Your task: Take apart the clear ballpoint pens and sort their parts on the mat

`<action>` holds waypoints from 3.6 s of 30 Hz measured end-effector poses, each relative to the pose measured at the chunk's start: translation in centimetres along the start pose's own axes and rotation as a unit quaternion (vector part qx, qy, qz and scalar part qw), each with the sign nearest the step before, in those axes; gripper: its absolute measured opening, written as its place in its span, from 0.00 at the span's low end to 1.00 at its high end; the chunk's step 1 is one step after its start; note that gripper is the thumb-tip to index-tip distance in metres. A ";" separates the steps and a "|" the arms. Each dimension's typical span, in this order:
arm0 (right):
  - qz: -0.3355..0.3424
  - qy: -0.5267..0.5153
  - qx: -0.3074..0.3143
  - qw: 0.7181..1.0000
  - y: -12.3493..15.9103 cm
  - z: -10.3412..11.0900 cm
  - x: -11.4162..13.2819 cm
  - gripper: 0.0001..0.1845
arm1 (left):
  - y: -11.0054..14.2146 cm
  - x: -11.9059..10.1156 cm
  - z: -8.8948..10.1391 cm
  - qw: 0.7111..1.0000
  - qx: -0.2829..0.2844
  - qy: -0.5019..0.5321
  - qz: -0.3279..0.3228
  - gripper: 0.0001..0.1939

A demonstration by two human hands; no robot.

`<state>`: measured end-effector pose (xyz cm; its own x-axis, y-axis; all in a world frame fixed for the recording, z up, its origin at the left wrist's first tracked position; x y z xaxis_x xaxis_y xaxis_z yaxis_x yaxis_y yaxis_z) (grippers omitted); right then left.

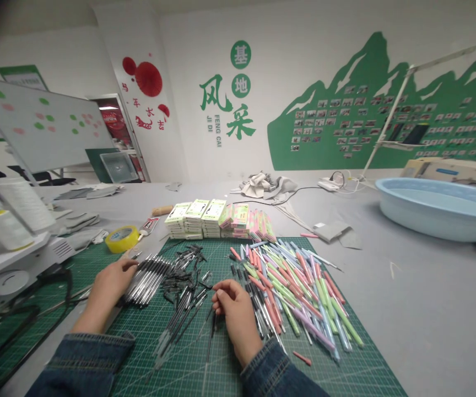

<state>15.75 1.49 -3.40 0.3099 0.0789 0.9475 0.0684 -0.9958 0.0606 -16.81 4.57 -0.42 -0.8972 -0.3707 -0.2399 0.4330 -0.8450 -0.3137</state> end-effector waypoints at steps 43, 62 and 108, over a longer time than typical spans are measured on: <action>0.094 0.151 -0.090 0.980 -0.6 1.4 0.1 0.10 | 13.9 -16.0 -0.8 0.903 0.177 0.167 -0.354 0.13; 0.108 0.217 -0.069 0.968 -0.8 1.3 -0.5 0.07 | 13.8 -15.9 -1.0 0.921 0.138 0.179 -0.316 0.11; 0.088 0.271 -0.062 0.956 -1.1 1.9 -1.1 0.12 | 9.6 -14.1 -0.6 0.360 0.359 0.861 0.011 0.38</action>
<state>17.18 2.63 -5.11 -0.2337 -0.0922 0.9679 -0.0626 -0.9920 -0.1096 0.07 1.90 -0.60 0.7579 -0.1138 -0.6423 -0.2504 -0.9600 -0.1254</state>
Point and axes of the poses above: each hand's wrist, its own y-axis away from the middle knuckle, its own z-axis out of the back of the hand, x = y × z, the point moved 1 cm from there along -y, towards the middle knuckle, and after that the axes turned 6 degrees about -x, right-handed, at the moved point
